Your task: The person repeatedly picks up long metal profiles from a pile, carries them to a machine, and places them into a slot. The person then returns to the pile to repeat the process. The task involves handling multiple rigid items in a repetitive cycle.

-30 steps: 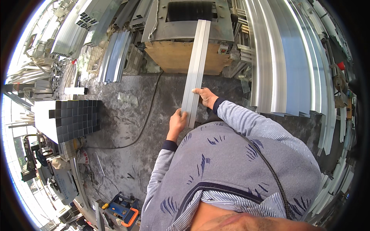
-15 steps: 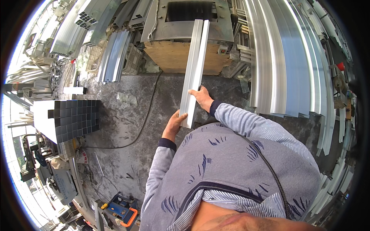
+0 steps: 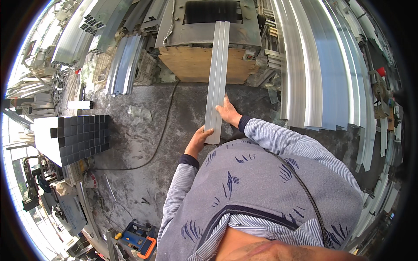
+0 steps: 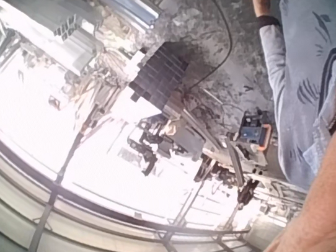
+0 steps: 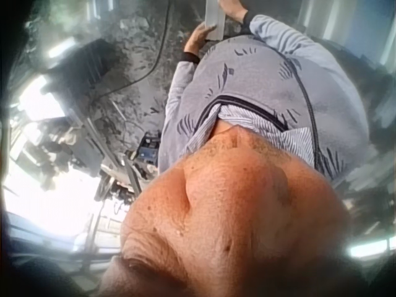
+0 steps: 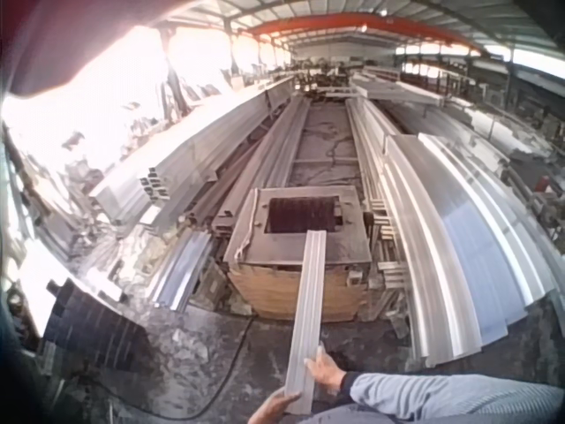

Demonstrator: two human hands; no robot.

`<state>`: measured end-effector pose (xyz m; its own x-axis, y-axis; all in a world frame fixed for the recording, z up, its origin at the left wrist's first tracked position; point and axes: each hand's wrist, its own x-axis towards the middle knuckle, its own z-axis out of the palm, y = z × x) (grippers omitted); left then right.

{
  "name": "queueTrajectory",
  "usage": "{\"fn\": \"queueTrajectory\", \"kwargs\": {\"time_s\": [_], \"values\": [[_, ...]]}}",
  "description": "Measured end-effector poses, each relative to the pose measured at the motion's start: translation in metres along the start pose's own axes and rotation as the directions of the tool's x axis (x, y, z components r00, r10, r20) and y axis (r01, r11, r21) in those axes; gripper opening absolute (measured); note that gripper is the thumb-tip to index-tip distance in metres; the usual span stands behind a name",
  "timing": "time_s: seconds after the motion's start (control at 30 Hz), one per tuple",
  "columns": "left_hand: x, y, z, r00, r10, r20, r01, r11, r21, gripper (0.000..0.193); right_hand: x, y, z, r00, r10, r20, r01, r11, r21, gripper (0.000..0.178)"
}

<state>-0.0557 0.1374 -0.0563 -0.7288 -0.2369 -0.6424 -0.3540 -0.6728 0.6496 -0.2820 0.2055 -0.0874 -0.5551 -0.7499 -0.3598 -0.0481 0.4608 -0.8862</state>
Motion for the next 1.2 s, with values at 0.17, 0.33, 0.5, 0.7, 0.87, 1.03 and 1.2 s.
{"fn": "queueTrajectory", "kwargs": {"time_s": [0.17,0.33,0.5,0.7,0.87,1.03,1.2], "values": [[0.004,-0.003,0.012,0.993,0.08,-0.085,-0.05,0.951,0.306,0.055,0.007,-0.016,-0.016,0.996,0.078,0.048,-0.07,0.987,-0.144,0.104],[0.01,0.002,0.027,0.993,0.003,-0.116,0.019,0.982,0.186,0.052,0.015,-0.061,-0.034,0.956,-0.266,-0.125,0.146,0.8,-0.582,0.112],[0.037,0.018,0.026,0.989,-0.017,-0.145,0.038,0.988,0.149,0.052,0.051,-0.097,-0.022,0.959,-0.282,-0.039,0.158,0.643,-0.749,0.112],[0.115,0.099,0.028,0.985,0.073,-0.157,-0.047,0.985,0.165,0.05,0.15,-0.124,-0.051,0.865,-0.488,-0.116,0.242,0.609,-0.755,0.102],[0.213,0.2,0.042,0.986,0.093,-0.139,-0.064,0.978,0.198,0.049,0.273,-0.156,-0.107,0.815,-0.556,-0.165,0.23,0.571,-0.788,0.095],[0.299,0.307,0.061,0.996,0.078,-0.039,-0.069,0.98,0.187,0.054,0.389,-0.192,-0.169,0.807,-0.555,-0.201,0.162,0.534,-0.83,0.095],[0.35,0.364,0.093,0.999,0.035,-0.04,-0.029,0.988,0.151,0.055,0.449,-0.211,-0.215,0.846,-0.484,-0.222,0.066,0.509,-0.858,0.094]]}}
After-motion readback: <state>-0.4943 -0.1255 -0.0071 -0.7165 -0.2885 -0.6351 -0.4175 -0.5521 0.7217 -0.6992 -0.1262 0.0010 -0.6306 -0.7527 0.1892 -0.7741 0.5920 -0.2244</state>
